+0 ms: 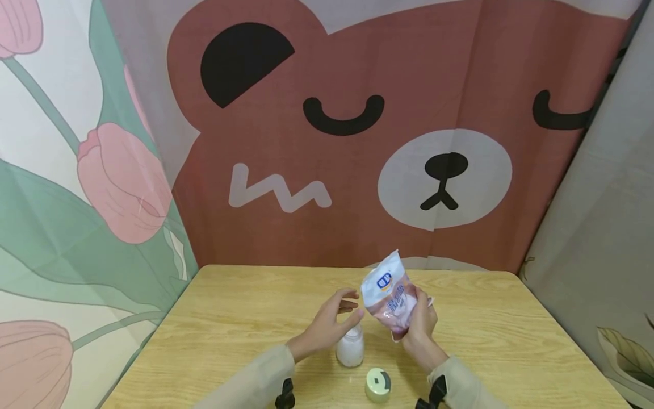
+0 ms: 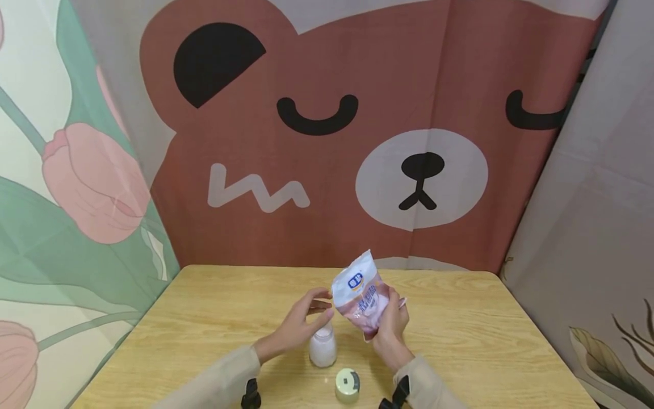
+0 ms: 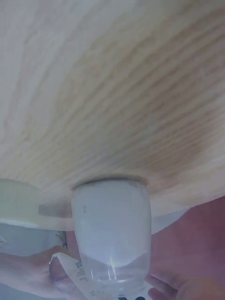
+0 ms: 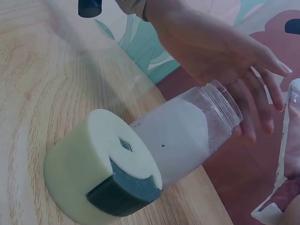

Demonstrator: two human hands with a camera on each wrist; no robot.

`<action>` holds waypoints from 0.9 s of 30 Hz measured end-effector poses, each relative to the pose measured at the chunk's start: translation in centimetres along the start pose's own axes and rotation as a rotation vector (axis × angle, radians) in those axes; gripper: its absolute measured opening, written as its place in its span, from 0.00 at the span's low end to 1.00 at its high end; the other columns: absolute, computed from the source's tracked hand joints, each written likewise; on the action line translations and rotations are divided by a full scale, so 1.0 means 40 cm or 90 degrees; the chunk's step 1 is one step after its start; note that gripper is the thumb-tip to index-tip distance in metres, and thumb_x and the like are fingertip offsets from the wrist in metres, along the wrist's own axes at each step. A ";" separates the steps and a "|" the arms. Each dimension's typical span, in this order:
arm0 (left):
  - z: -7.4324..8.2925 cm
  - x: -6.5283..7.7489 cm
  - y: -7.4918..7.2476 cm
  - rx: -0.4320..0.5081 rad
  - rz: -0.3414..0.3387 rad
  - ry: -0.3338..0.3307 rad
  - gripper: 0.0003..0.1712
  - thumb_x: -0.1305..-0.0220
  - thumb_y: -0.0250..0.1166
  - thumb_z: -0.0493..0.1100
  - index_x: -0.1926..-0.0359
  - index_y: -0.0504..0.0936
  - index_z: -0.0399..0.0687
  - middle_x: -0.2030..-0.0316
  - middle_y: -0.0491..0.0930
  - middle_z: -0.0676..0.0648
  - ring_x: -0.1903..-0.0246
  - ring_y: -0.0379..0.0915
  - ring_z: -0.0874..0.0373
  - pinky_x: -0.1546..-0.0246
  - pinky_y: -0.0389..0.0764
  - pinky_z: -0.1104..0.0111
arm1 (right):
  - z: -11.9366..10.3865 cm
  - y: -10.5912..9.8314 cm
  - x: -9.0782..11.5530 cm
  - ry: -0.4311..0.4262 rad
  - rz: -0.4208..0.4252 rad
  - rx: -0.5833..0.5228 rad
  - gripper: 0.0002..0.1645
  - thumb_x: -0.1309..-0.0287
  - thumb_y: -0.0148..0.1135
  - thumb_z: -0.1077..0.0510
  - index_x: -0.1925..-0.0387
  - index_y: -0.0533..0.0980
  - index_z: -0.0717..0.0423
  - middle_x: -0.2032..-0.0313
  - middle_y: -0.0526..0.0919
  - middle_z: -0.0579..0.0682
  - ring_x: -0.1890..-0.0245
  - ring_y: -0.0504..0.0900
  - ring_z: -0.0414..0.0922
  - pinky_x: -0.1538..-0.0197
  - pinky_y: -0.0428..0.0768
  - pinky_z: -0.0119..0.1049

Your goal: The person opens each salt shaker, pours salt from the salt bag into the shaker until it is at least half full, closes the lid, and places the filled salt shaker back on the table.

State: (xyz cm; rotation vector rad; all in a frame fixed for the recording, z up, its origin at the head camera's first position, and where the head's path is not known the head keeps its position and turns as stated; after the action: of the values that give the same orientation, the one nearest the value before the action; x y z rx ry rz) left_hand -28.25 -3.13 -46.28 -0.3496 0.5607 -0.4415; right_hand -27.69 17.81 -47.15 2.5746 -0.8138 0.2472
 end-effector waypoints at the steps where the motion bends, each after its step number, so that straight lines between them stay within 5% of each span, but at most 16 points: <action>1: 0.002 -0.003 0.000 0.005 0.005 0.008 0.28 0.26 0.59 0.46 0.34 0.65 0.35 0.42 0.74 0.40 0.46 0.76 0.47 0.42 0.76 0.61 | 0.001 0.001 0.000 -0.002 0.002 -0.004 0.18 0.39 0.59 0.34 0.66 0.76 0.42 0.77 0.81 0.39 0.78 0.77 0.39 0.82 0.72 0.37; 12: 0.035 -0.035 0.009 0.055 0.046 0.003 0.24 0.27 0.60 0.41 0.35 0.69 0.38 0.48 0.79 0.40 0.54 0.81 0.46 0.56 0.83 0.67 | 0.005 0.006 0.002 -0.018 0.012 -0.022 0.14 0.37 0.59 0.38 0.72 0.78 0.38 0.80 0.80 0.40 0.81 0.76 0.39 0.86 0.68 0.37; 21: 0.055 -0.064 0.030 0.043 0.066 0.009 0.17 0.24 0.55 0.44 0.45 0.78 0.34 0.59 0.83 0.39 0.68 0.84 0.55 0.69 0.86 0.62 | 0.005 0.005 0.000 -0.025 0.011 -0.036 0.14 0.37 0.60 0.39 0.74 0.77 0.40 0.80 0.80 0.40 0.81 0.77 0.39 0.85 0.70 0.35; 27: 0.079 -0.068 0.038 0.012 0.090 0.019 0.15 0.23 0.52 0.38 0.50 0.80 0.30 0.61 0.84 0.37 0.70 0.84 0.49 0.70 0.86 0.62 | 0.004 0.002 0.003 -0.028 0.014 -0.027 0.14 0.38 0.61 0.39 0.72 0.77 0.41 0.79 0.80 0.40 0.80 0.77 0.38 0.83 0.72 0.35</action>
State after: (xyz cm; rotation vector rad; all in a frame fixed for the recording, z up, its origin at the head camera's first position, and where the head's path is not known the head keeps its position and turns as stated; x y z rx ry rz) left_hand -28.03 0.10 -43.27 -0.2832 0.6051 -0.3156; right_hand -27.63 17.60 -47.22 2.5403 -0.8543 0.1786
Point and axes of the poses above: each hand's wrist, its own x-axis away from the middle knuckle, its own y-axis out of the palm, z = x × y, the point moved 1 cm from there along -x, towards the middle knuckle
